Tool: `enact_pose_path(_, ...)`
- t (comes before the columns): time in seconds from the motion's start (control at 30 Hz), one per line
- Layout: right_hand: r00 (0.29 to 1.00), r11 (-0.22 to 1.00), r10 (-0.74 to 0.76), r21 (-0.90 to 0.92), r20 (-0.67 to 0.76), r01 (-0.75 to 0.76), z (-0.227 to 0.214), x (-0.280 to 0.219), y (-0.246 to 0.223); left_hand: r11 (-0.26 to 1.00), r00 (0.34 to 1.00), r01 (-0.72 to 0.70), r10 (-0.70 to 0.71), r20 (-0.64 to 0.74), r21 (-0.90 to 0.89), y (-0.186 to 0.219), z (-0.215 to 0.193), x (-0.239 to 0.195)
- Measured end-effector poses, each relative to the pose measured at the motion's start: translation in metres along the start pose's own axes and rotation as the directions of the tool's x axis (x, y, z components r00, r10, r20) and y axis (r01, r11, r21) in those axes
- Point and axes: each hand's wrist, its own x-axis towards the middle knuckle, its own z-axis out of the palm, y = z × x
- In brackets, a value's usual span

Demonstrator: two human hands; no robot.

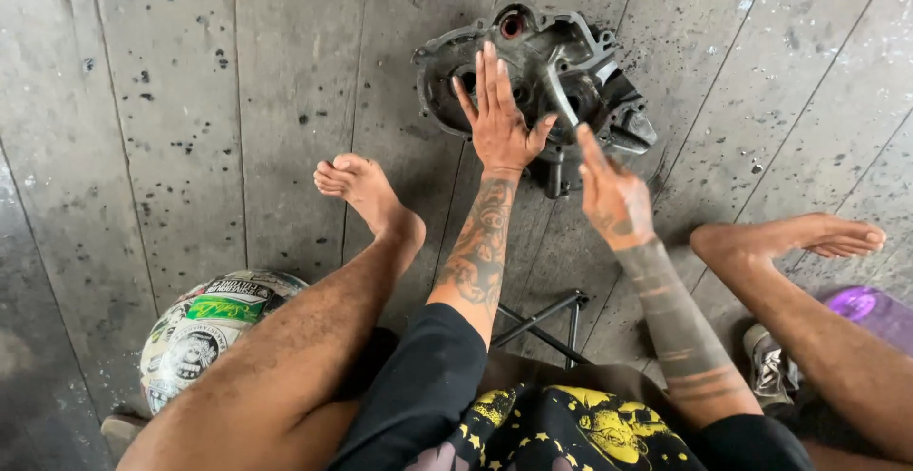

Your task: The person scrubs a metal engine casing with a wire brush, focusing on the interior and exterior surfaces. They rotate the part to access different areas and continue scrubbing until the end of the clip.

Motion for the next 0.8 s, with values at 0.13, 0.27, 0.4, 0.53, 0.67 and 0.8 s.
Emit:
enact_pose_path(0.13,0.987,0.988,0.156,0.012,0.021,-0.157,-0.009,0.004,-0.005,1.000,1.000,-0.002,0.002,-0.015,-0.008,0.001,-0.003,0.000)
enact_pose_path(0.27,0.992,0.992,0.125,0.022,-0.035,-0.124,-0.024,0.021,0.013,1.000,1.000,-0.014,0.014,-0.014,0.000,0.003,-0.001,0.004)
enact_pose_path(0.4,1.000,1.000,0.001,0.016,-0.019,-0.001,-0.022,0.016,0.003,1.000,1.000,-0.003,0.003,0.005,0.003,0.002,0.005,0.005)
enact_pose_path(0.53,0.996,0.993,0.033,-0.112,0.086,-0.024,-0.024,0.020,0.022,1.000,1.000,-0.007,0.007,0.009,-0.009,0.004,0.005,0.003)
enact_pose_path(0.67,0.985,0.988,-0.023,-0.149,0.169,0.048,-0.016,0.005,0.013,1.000,1.000,0.017,-0.017,0.016,-0.014,0.002,0.004,0.001)
enact_pose_path(0.8,0.995,0.984,0.069,-0.168,0.076,-0.055,-0.023,0.018,0.008,1.000,0.999,0.009,-0.010,0.034,0.013,0.001,0.002,-0.004)
